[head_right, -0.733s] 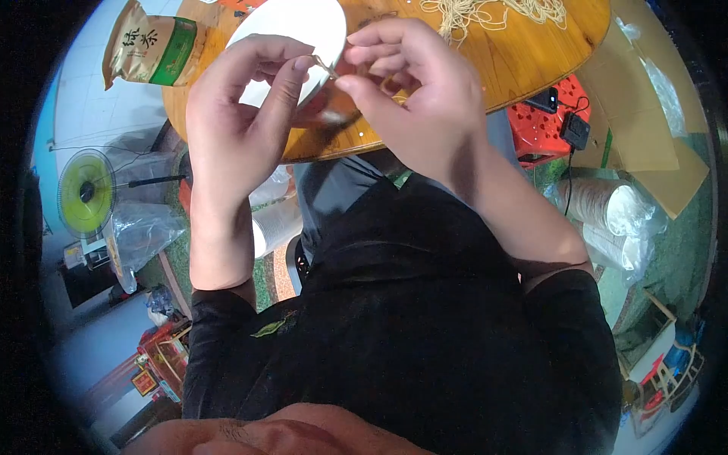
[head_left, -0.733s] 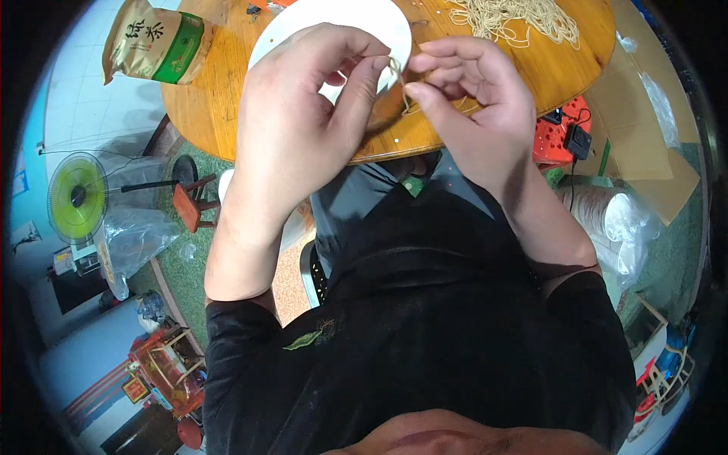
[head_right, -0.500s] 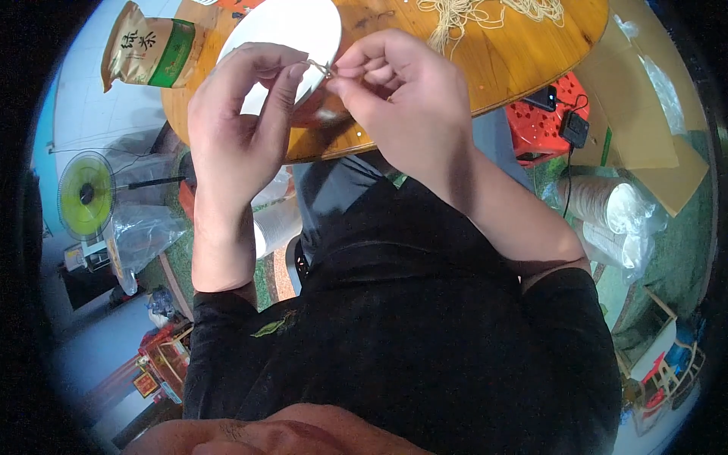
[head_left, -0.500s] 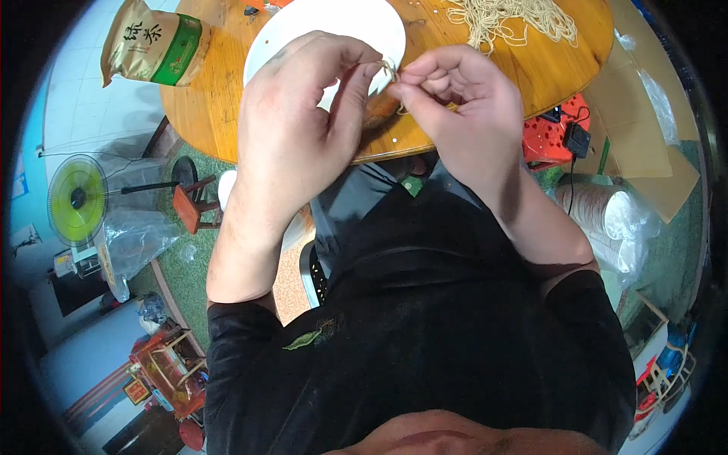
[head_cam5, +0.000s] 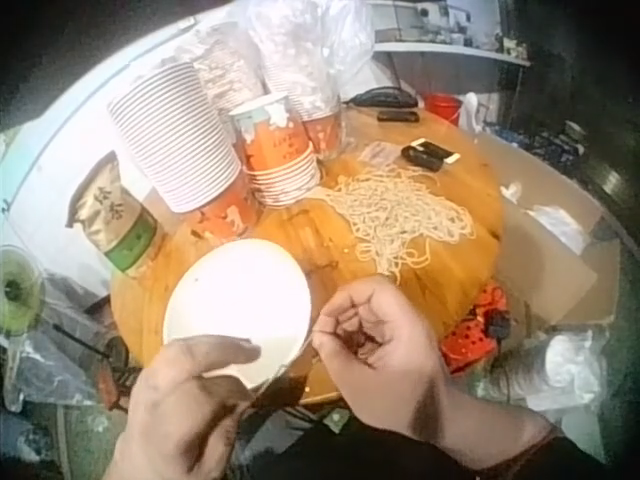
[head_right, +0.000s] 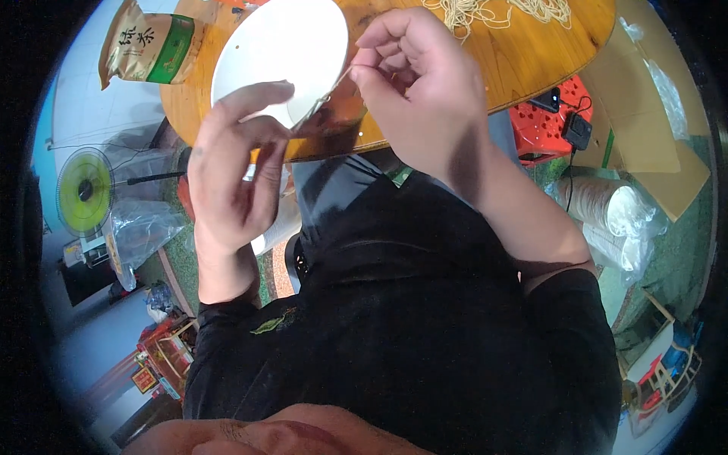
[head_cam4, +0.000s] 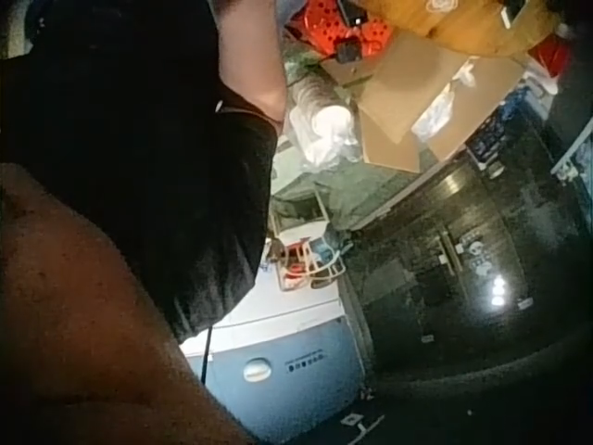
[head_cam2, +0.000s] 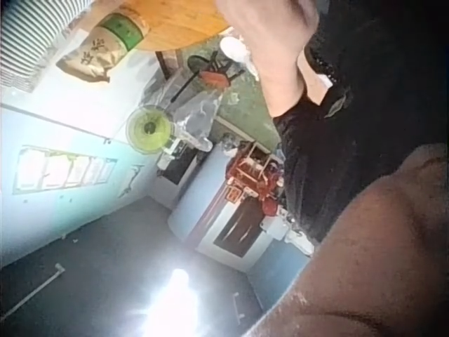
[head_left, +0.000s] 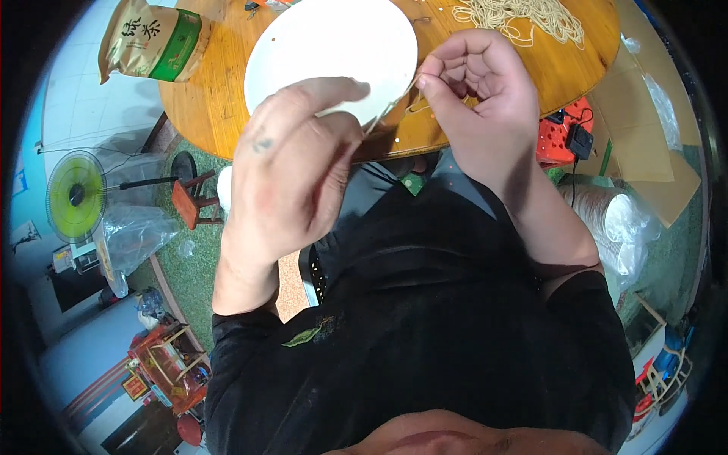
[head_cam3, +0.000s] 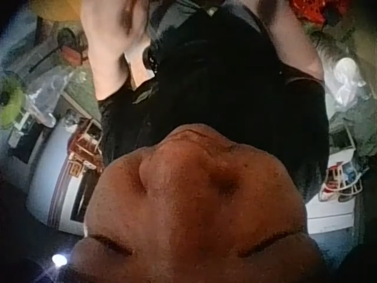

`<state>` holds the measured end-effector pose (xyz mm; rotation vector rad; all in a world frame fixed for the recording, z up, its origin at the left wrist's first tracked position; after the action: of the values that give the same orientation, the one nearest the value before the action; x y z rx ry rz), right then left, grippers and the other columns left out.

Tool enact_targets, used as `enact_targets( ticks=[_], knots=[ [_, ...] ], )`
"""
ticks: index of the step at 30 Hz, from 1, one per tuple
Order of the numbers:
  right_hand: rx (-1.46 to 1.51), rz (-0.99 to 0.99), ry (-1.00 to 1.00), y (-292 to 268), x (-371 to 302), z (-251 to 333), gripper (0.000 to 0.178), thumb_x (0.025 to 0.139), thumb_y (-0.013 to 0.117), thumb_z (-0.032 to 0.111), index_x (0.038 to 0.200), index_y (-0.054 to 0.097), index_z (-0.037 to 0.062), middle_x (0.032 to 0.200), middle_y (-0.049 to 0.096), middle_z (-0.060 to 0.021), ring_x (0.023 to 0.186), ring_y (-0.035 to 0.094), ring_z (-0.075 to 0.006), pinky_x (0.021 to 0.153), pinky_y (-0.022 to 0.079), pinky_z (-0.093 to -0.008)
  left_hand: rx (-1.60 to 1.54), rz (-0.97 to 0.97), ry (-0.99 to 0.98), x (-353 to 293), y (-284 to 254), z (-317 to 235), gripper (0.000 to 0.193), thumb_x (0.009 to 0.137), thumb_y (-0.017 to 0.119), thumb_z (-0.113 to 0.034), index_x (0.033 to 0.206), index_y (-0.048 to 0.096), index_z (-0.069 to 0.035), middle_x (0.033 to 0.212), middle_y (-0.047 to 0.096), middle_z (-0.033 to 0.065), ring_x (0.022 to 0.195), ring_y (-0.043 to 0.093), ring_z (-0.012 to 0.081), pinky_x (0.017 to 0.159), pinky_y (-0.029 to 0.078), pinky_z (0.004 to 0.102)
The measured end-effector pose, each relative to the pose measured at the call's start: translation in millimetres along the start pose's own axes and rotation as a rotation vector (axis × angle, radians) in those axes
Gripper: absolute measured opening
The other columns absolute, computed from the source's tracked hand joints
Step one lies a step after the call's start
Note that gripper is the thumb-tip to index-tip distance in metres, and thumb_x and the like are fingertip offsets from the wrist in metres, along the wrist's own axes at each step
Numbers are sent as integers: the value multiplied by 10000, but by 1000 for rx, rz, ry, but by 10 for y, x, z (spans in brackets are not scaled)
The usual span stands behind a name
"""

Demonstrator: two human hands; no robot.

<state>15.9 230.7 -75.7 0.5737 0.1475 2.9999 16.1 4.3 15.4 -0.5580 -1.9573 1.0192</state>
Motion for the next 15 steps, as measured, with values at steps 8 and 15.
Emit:
enact_targets(
  ticks=[8, 15],
  knots=[
    [-580, 38, -730, -151, 162, 229, 187, 917, 799, -126, 1020, 700, -5, 1012, 788, -110, 865, 760, -156, 767, 594, -259, -72, 150, -58, -30, -117, -5, 149, 886, 717, 103, 1015, 697, 31, 1204, 770, 222, 1140, 759, 366, 945, 596, 375],
    [-476, 188, -735, -88, 302, 559, 256, 831, 881, -15, 1038, 731, -17, 918, 749, -124, 778, 726, -167, 705, 565, -276, -294, 89, -361, 114, -140, 11, 230, 965, 722, 5, 1193, 711, 33, 1199, 770, 127, 1145, 704, 192, 1044, 527, 355]
  ],
)
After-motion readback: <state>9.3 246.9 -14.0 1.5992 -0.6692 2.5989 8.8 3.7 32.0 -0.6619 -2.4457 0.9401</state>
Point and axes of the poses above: each hand's wrist, its own x-axis towards the middle knuckle, its own y-axis out of the palm, z = x × y, the point moved 1 cm from there along x, towards the middle knuckle
